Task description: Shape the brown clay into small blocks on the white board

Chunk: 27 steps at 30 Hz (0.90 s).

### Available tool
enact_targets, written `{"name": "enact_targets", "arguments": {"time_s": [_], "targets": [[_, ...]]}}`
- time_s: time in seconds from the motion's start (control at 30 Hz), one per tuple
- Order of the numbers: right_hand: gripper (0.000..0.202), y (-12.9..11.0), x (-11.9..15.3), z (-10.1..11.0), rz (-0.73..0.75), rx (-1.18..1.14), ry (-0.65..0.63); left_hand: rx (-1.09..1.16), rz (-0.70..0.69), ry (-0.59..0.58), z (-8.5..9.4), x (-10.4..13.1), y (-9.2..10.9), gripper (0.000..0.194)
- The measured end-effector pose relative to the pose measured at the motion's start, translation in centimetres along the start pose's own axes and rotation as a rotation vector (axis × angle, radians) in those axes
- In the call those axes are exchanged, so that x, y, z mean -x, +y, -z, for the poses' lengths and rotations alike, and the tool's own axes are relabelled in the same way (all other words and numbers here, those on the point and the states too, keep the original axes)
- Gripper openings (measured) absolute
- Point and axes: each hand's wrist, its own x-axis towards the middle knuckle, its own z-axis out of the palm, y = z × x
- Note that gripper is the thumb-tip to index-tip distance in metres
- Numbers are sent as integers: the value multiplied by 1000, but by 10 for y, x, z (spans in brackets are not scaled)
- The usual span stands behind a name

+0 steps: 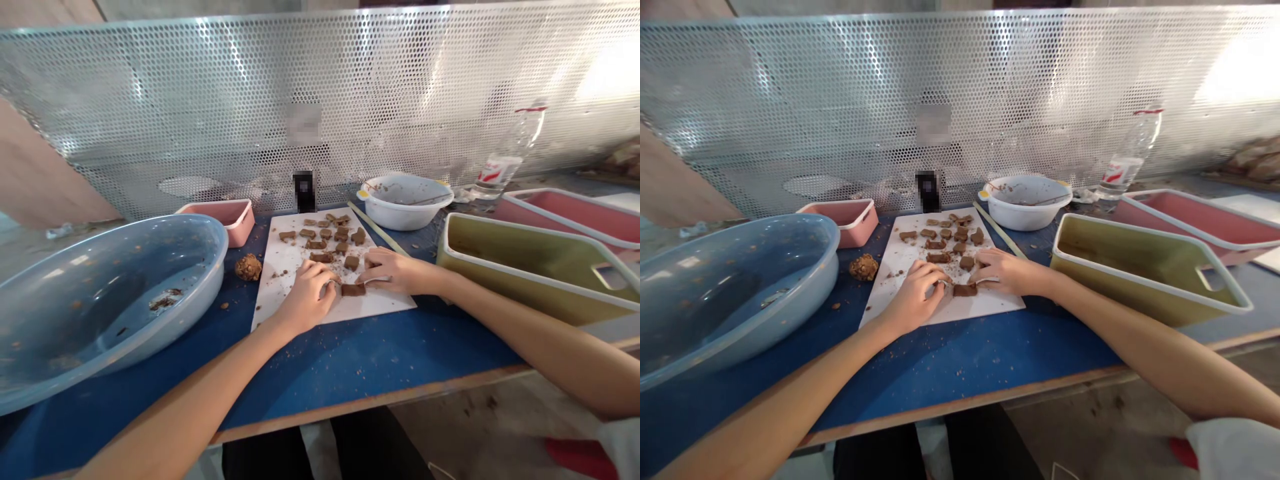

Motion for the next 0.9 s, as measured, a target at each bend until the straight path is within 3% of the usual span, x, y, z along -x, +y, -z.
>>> {"name": "enact_targets", "arguments": {"time_s": [0.27, 0.57, 0.9], "targets": [[34, 2, -3, -6, 45, 3, 34, 7, 3, 6, -1, 0, 0, 21], [30, 1, 0, 1, -32, -48, 14, 6, 12, -1, 0, 1, 0, 23], [27, 3, -2, -3, 30, 3, 68, 8, 12, -4, -1, 1, 0, 21]]}}
